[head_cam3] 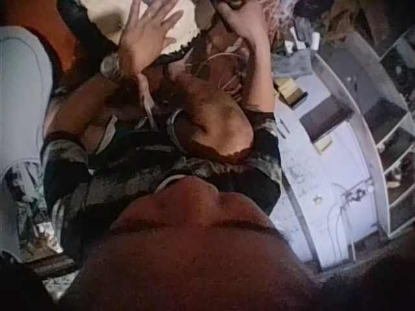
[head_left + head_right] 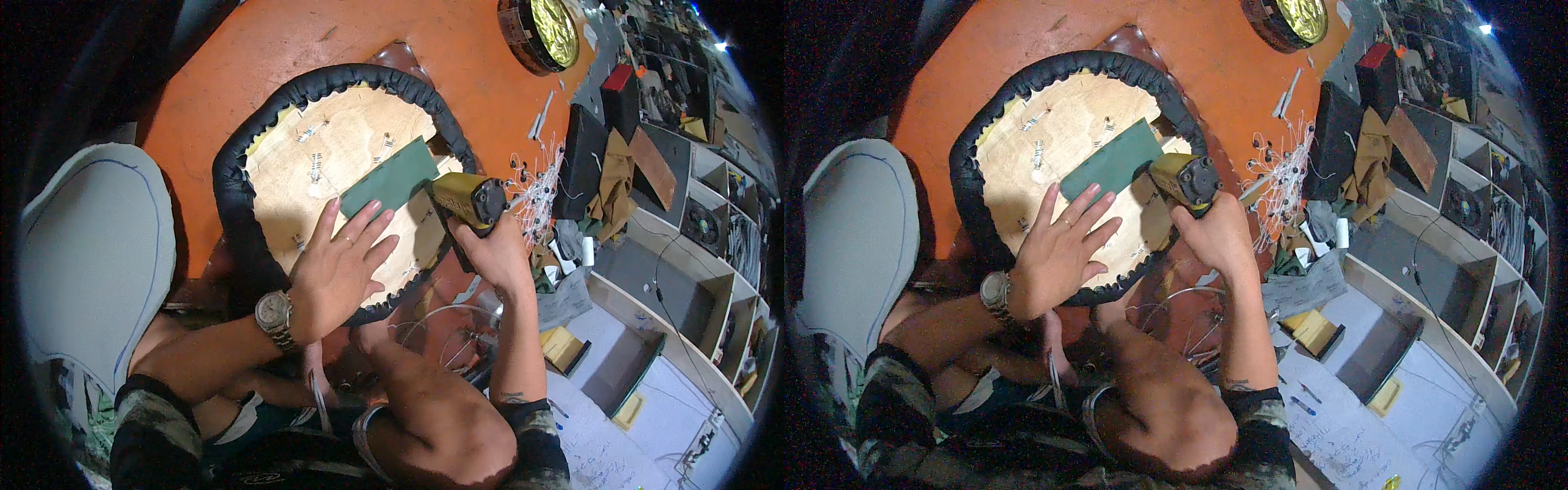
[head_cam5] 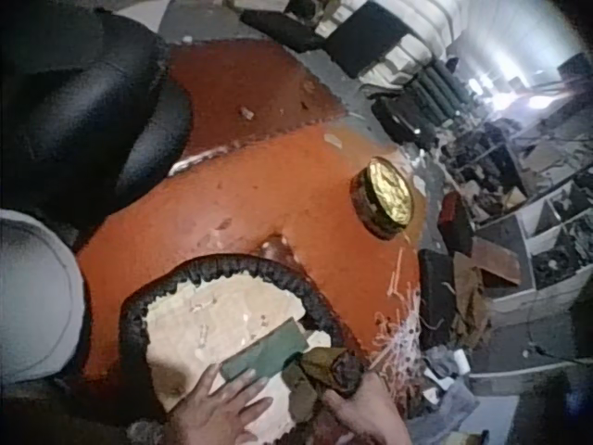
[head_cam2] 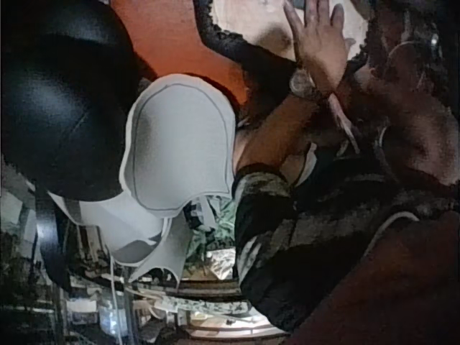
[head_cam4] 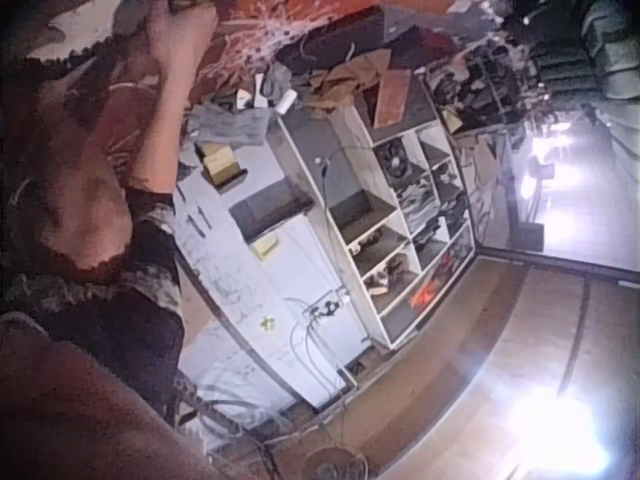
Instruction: The person is reupholstering a seat cushion. They spray adhesive onto the cushion base, cut a green foam piece to size, and staple it to the cushion. They then spray adhesive around the cushion's edge and continue working on the assembly.
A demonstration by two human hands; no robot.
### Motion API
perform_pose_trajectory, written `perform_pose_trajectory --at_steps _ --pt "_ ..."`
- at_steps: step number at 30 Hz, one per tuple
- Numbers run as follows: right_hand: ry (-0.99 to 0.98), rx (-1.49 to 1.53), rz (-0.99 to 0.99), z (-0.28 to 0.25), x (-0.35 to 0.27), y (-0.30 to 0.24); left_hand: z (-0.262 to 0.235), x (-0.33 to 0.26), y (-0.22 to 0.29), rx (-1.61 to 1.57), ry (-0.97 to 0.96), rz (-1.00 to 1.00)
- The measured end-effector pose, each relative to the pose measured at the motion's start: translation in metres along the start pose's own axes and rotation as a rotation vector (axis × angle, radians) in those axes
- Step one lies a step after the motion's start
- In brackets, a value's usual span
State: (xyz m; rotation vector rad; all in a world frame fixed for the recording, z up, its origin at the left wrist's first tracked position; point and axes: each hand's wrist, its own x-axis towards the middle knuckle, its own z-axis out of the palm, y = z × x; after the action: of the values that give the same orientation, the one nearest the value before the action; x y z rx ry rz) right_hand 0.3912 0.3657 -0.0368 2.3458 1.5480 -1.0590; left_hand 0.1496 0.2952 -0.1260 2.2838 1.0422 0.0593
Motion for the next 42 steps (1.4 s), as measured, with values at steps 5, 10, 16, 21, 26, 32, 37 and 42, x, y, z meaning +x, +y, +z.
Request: perform_pose_trajectory --at_steps 5,10,16,21,26,32,37,42 --pt "-0.021 -0.044 -0.023 -0.004 0.002 0.000 -0.003 -0.003 0.002 -0.009 0.003 -0.004" --pt "0.039 0.175 -0.151 0.000 -0.015 -0.001 -0.003 -0.004 0.003 -0.039 0.009 -0.002" --pt "-0.062 0.217 -0.120 0.008 -0.028 0.002 0.000 -0.006 0.006 -0.066 0.000 0.005" --pt "-0.072 0.186 -0.096 0.016 -0.029 0.000 0.000 -0.006 0.005 -0.046 0.007 0.004" --pt "-0.057 0.095 -0.007 0.023 -0.027 -0.004 -0.002 -0.012 0.011 -0.026 0.006 0.003" --pt "-0.024 0.006 -0.058 0.023 -0.027 -0.007 -0.008 -0.030 0.036 -0.082 -0.082 0.138" --pt "-0.013 0.010 -0.051 0.020 -0.028 -0.010 -0.009 -0.056 0.059 -0.556 -0.347 0.517" --pt "-0.044 0.082 -0.054 0.027 -0.038 -0.009 0.010 -0.075 0.056 -0.770 -0.538 0.491"
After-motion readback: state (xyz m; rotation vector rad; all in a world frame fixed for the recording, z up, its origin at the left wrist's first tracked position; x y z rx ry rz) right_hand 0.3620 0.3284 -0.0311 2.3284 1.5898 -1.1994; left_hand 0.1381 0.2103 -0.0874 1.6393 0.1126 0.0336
